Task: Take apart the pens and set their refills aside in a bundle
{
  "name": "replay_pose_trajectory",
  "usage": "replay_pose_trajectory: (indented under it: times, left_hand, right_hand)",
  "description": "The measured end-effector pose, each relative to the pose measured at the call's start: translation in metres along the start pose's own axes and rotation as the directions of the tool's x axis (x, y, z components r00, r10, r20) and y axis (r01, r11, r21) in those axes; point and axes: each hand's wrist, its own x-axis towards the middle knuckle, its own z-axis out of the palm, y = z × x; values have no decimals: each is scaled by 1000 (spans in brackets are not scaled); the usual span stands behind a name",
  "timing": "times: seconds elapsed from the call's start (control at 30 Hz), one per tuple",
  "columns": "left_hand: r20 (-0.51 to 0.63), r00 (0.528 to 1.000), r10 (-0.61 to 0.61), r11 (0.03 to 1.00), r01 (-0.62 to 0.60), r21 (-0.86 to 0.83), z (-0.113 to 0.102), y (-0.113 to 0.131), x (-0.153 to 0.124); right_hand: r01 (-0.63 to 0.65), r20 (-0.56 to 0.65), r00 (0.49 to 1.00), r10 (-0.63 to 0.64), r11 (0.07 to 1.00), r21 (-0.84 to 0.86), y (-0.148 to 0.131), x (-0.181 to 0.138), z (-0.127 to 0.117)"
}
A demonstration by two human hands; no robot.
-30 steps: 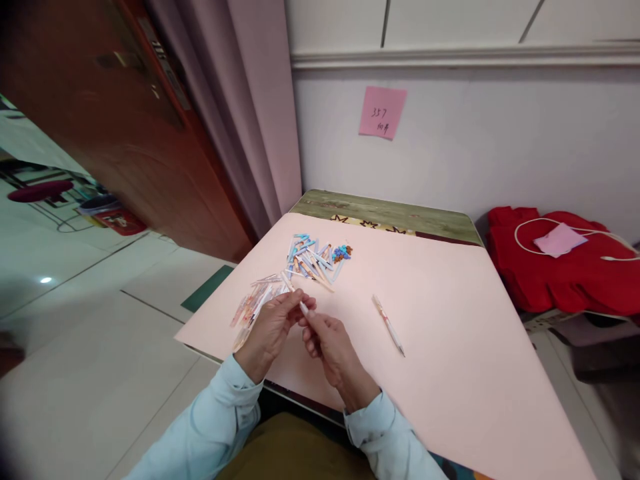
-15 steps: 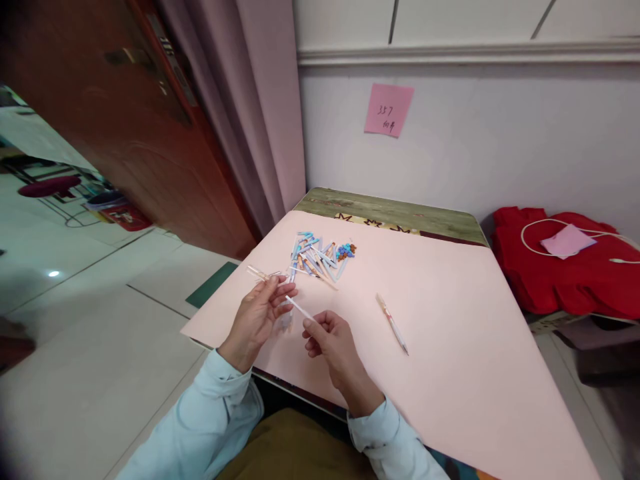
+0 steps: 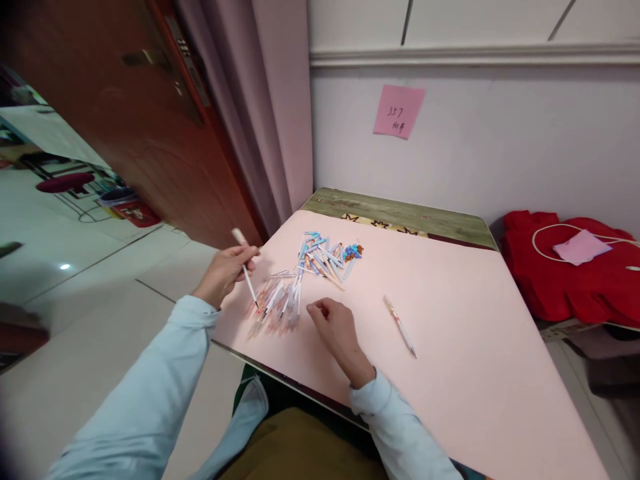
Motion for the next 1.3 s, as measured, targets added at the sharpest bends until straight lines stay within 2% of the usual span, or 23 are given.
replay_pose_trajectory:
  times: [0.1, 0.23, 0.3, 0.4, 0.47, 0.53, 0.57, 0.63, 0.7, 0.73, 0.8, 0.83, 0.9, 1.0, 1.1, 1.17, 1.23, 1.27, 1.3]
  left_hand:
    - [69, 993, -91, 990, 83, 114, 20, -12, 11]
    - [93, 986, -141, 984, 130, 121, 42, -30, 20]
    - [102, 982, -158, 983, 147, 107, 44, -35, 21]
    - [97, 984, -147, 986, 138, 95, 37, -38, 19]
    - [59, 990, -129, 984, 120, 131, 26, -37, 12]
    - [34, 995, -90, 952, 75, 297, 13, -35, 0]
    - [59, 997, -47, 885, 14, 465, 7, -35, -6]
    - [155, 988, 15, 666, -126, 736, -1, -33, -20]
    - [237, 971, 33, 484, -223, 846, -3, -31, -32]
    - [264, 964, 23, 436, -248, 865, -2, -30, -37]
    - [294, 956, -17, 397, -263, 879, 1, -29, -41]
    - [300, 953, -36, 392, -262, 882, 3, -28, -42]
    - [296, 954, -52, 390, -253, 885, 5, -26, -42]
    - [287, 957, -35, 376, -253, 891, 4, -23, -41]
    - [271, 961, 52, 397, -269, 877, 3, -18, -46]
    - [243, 958, 150, 495, -285, 820, 7, -16, -56]
    - [231, 953, 198, 677, -303, 671, 19, -17, -72]
    - [248, 951, 184, 781, -294, 551, 28, -19, -82]
    - [286, 949, 134, 877, -248, 411, 39, -22, -92]
  right_hand:
    - [18, 16, 1000, -17, 997, -74, -16, 18, 24]
    - [29, 25, 999, -26, 990, -135, -24, 36, 49]
    - [16, 48, 999, -11, 995, -99, -22, 38, 54]
    - [-33, 65, 997, 33, 999, 2, -15, 35, 51]
    - [-85, 81, 994, 78, 992, 88, -8, 28, 40]
    - [-140, 81, 988, 129, 978, 156, 2, 19, 22]
    - [-157, 64, 987, 148, 974, 164, 7, 14, 10]
    - [-147, 9, 989, 147, 982, 118, 20, 5, -18]
    - [-141, -125, 983, 131, 988, -71, 33, -2, -49]
    - [-150, -193, 975, 108, 964, -218, 40, -6, -64]
    - [-270, -335, 936, 109, 833, -483, 51, -13, -91]
    - [-319, -371, 921, 115, 770, -553, 57, -17, -101]
    - [-373, -382, 914, 139, 658, -654, 65, -27, -113]
    - [-399, -363, 914, 179, 553, -731, 71, -41, -117]
    - [-420, -375, 906, 196, 531, -736, 70, -49, -115]
    - [-437, -394, 895, 210, 592, -677, 65, -49, -113]
    - [-408, -371, 896, 244, 782, -472, 55, -47, -105]
    - [-368, -322, 907, 272, 883, -292, 48, -46, -98]
    - [-293, -230, 933, 278, 956, -31, 40, -46, -89]
